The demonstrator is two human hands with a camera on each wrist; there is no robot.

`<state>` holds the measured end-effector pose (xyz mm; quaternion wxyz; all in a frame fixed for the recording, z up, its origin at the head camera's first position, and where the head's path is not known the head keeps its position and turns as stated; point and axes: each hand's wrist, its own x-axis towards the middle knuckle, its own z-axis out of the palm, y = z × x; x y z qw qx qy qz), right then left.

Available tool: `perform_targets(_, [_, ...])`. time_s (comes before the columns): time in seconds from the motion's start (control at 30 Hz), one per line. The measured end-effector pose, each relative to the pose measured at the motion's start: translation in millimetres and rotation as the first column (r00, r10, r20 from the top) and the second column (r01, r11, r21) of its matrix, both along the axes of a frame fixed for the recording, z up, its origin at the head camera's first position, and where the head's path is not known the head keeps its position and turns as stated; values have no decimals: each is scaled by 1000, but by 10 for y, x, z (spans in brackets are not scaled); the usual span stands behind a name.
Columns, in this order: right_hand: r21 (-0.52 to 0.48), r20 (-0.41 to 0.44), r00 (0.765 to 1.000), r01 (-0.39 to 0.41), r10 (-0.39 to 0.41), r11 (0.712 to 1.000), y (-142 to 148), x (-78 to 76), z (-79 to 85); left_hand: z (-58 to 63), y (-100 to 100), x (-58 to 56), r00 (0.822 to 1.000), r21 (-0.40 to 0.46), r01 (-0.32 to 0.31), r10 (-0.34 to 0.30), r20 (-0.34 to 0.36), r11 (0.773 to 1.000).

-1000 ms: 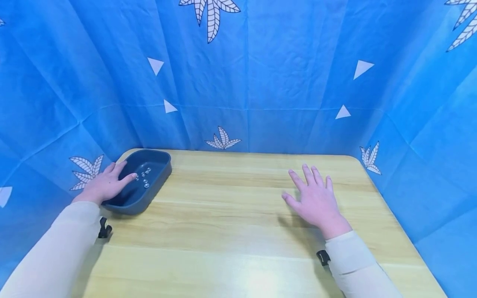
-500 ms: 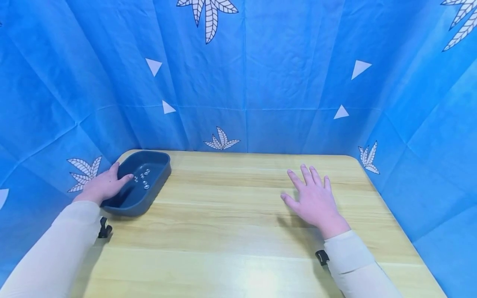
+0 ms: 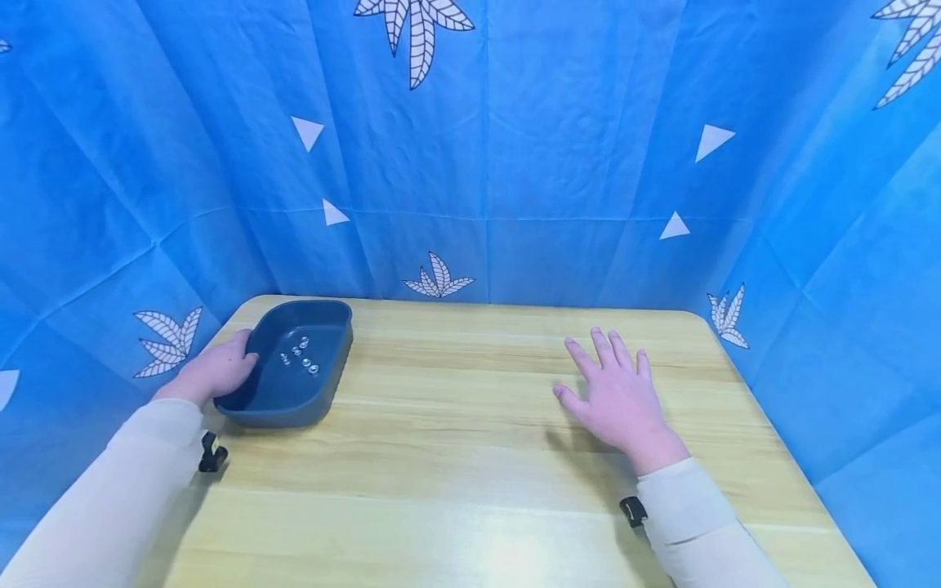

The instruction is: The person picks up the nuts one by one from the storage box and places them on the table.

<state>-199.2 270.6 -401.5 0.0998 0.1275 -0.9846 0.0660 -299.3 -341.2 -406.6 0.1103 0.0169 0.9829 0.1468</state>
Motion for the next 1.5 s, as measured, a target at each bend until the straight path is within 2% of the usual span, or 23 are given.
perform_targets(0.13, [1, 0, 1000, -3, 3, 1000, -20, 6, -2, 2, 89, 24, 1000, 22, 5, -6, 6, 1000])
perform_targets(0.37, [-5, 2, 1000, -8, 8, 1000, -54, 22, -32, 22, 296, 105, 997, 104, 21, -28, 69, 994])
perform_targets(0.57, [-14, 2, 1000, -5, 5, 1000, -72, 27, -39, -3, 447, 113, 996, 160, 53, -62, 56, 986])
perform_targets(0.87, [-9, -4, 1000, -12, 12, 1000, -104, 5, -61, -32, 592, 147, 995, 179, 89, -95, 27, 980])
perform_targets(1.17, [-10, 9, 1000, -12, 12, 1000, -138, 0, -12, -46, 775, 151, 997, 181, 64, -69, 24, 981])
perform_targets(1.5, [-12, -2, 1000, -18, 18, 1000, -179, -8, 19, -5, 972, 247, 997, 200, 55, -66, 47, 978])
